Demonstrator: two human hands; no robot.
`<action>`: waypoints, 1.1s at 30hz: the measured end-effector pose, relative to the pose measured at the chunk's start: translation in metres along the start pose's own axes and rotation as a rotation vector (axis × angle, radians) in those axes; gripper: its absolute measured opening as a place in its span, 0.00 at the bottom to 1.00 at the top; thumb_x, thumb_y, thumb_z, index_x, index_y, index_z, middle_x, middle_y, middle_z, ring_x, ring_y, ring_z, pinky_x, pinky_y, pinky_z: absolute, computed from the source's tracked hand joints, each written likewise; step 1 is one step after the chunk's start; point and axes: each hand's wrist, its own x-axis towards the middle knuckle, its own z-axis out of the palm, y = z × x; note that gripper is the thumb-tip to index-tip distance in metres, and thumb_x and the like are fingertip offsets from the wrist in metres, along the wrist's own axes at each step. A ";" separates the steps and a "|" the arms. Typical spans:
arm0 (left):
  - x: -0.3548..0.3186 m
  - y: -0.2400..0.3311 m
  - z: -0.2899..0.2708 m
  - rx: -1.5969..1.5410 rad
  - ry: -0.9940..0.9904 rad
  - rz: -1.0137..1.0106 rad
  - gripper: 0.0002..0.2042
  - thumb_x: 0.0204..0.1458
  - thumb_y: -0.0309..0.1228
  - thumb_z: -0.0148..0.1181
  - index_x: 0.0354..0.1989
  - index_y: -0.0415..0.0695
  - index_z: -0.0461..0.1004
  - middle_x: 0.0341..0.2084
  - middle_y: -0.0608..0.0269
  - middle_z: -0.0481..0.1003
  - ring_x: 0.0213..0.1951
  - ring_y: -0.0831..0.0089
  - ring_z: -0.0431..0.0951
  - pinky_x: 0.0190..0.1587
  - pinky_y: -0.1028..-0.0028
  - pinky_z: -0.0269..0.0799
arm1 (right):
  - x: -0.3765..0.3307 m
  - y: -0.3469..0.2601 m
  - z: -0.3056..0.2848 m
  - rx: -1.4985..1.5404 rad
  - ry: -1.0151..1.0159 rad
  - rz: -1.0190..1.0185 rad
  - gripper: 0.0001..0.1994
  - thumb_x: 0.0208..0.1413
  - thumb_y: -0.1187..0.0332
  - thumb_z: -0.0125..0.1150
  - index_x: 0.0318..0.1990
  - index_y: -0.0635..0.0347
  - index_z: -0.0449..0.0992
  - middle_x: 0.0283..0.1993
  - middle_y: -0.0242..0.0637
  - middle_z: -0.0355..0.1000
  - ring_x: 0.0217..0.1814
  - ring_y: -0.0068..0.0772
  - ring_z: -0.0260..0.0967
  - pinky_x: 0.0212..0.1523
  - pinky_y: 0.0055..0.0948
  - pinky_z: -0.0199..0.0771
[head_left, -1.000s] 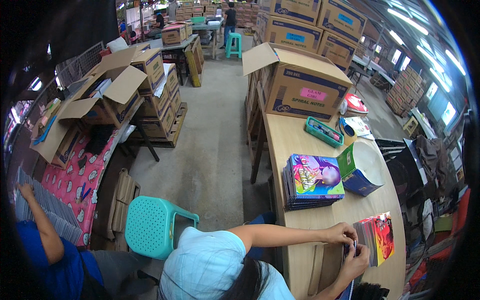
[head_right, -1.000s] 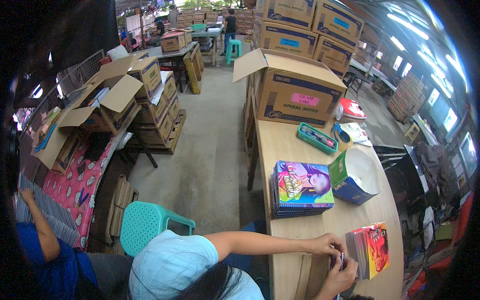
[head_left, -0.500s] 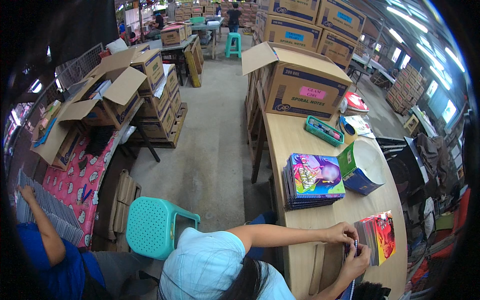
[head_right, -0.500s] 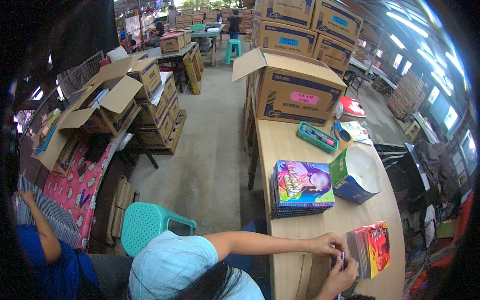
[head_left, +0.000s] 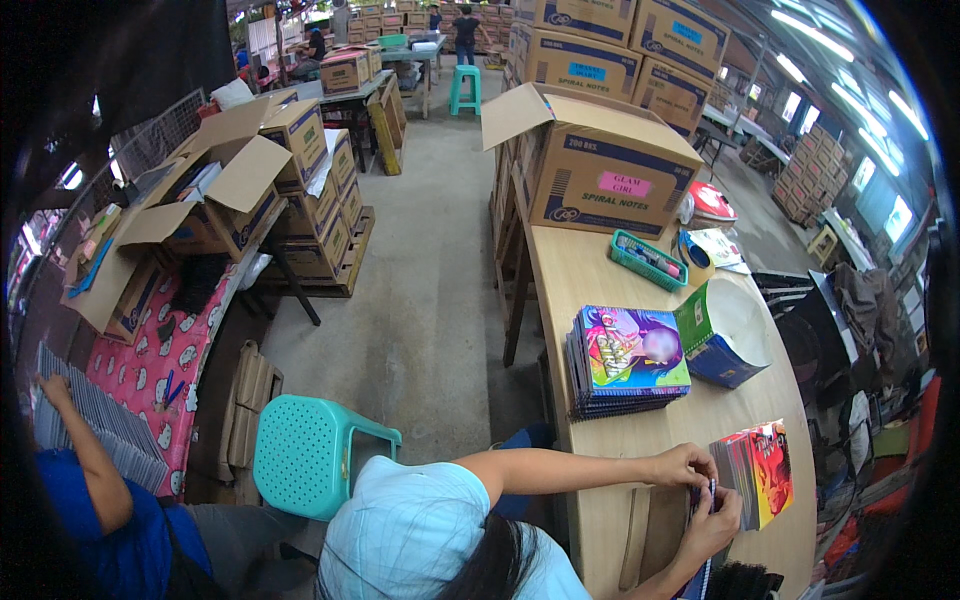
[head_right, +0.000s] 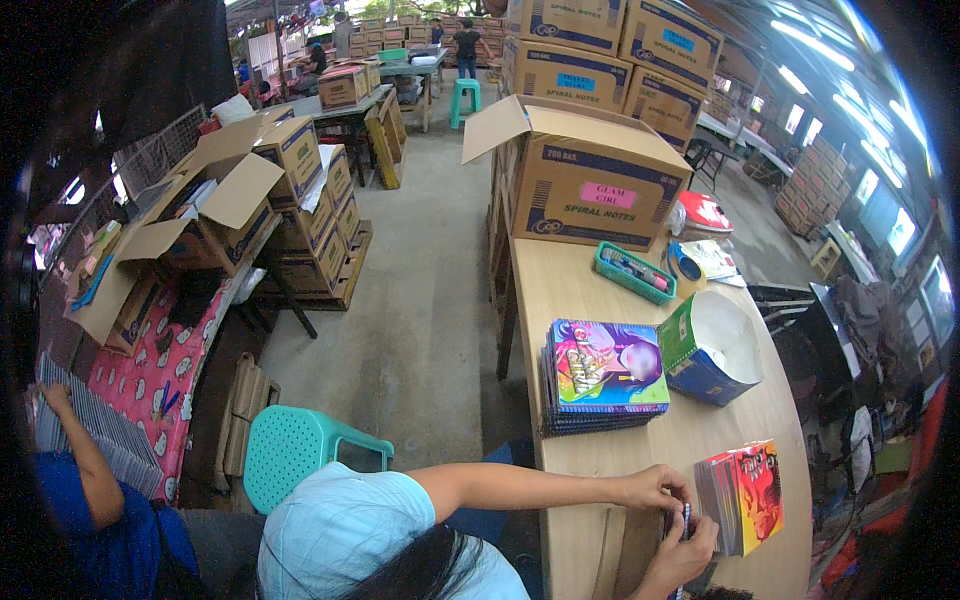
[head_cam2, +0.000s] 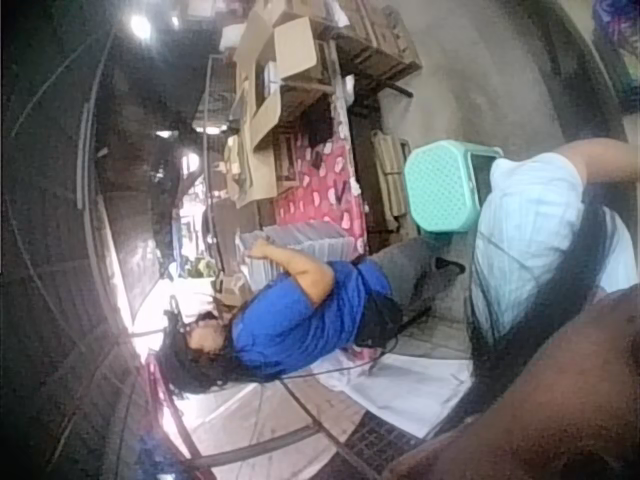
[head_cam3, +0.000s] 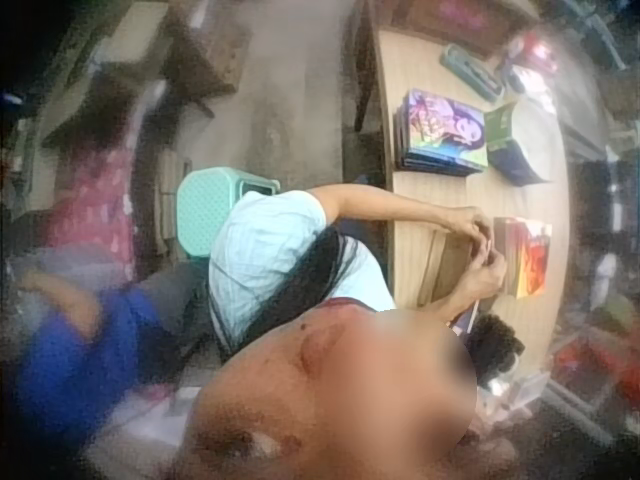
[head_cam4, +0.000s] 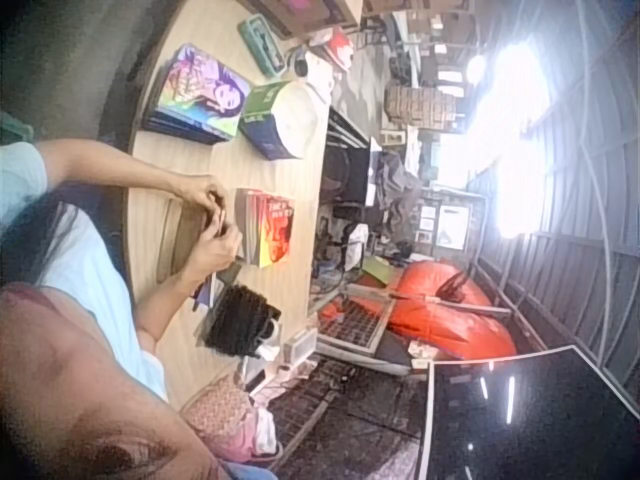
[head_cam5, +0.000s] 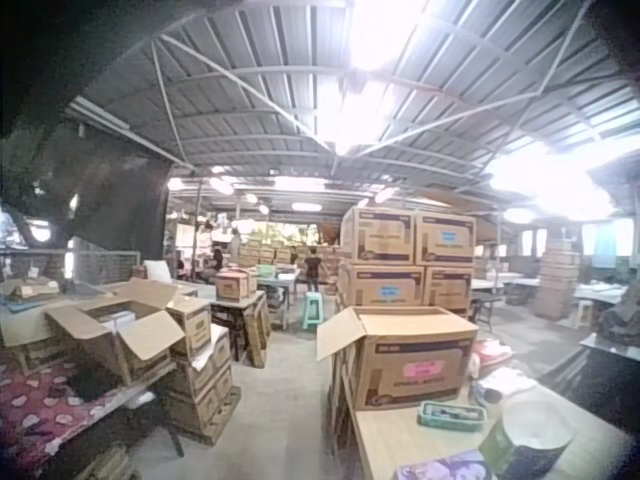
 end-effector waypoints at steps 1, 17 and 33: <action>0.000 0.000 0.000 0.016 0.002 0.006 0.09 0.49 0.26 0.62 0.37 0.37 0.76 0.31 0.65 0.77 0.35 0.79 0.75 0.42 0.76 0.71 | 0.000 0.001 0.000 0.003 0.002 0.002 0.10 0.49 0.69 0.62 0.31 0.69 0.70 0.29 0.47 0.68 0.31 0.49 0.67 0.33 0.40 0.65; -0.001 0.000 -0.001 0.051 0.014 -0.009 0.13 0.48 0.29 0.64 0.40 0.36 0.74 0.35 0.62 0.76 0.37 0.77 0.75 0.44 0.74 0.72 | 0.003 0.004 0.002 0.003 -0.015 -0.012 0.10 0.47 0.70 0.63 0.31 0.68 0.71 0.29 0.44 0.68 0.29 0.44 0.67 0.31 0.37 0.65; -0.008 0.459 -0.321 1.724 0.910 -0.359 0.53 0.43 0.46 0.67 0.69 0.43 0.32 0.40 0.43 0.76 0.41 0.58 0.79 0.48 0.68 0.72 | -0.022 -0.031 -0.069 0.471 0.601 -0.300 0.09 0.53 0.77 0.60 0.41 0.74 0.76 0.34 0.47 0.72 0.34 0.39 0.71 0.33 0.30 0.75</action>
